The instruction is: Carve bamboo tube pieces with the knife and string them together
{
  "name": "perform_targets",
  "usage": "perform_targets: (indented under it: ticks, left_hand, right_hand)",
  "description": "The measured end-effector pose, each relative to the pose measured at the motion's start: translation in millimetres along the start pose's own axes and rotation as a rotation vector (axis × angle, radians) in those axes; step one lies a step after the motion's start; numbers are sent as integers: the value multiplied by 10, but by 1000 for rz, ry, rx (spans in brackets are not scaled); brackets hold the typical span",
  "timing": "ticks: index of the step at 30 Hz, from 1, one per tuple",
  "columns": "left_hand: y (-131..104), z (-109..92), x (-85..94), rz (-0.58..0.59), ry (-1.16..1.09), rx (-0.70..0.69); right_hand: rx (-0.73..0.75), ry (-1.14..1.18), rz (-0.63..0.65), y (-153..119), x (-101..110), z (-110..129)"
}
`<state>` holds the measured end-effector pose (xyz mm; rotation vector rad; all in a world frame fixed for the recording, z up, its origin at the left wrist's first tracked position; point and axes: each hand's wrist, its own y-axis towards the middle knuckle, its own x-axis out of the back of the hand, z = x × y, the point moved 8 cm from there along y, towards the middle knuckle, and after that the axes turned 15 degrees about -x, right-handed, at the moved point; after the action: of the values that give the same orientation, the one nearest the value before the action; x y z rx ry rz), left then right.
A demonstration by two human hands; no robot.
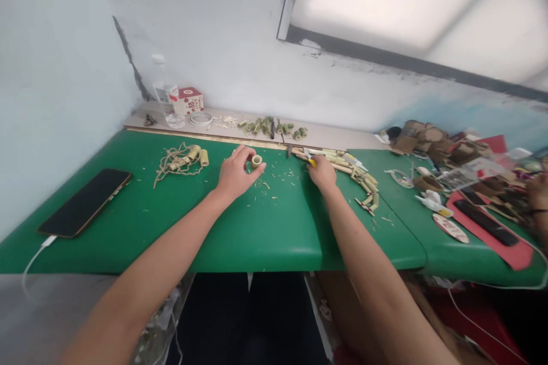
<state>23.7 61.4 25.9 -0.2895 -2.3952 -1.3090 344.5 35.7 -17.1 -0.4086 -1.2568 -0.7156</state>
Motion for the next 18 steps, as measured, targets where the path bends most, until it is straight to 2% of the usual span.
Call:
perform_targets:
  ticks: [5, 9, 18]
  left_hand:
    - [-11, 50, -6, 5, 11, 14]
    - [-22, 87, -11, 8, 26, 16]
    - [-34, 125, -21, 22, 22, 34]
  right_hand:
    - [87, -62, -36, 121, 111, 48]
    - [143, -164, 17, 178, 87, 102]
    - [216, -274, 33, 226, 42, 197]
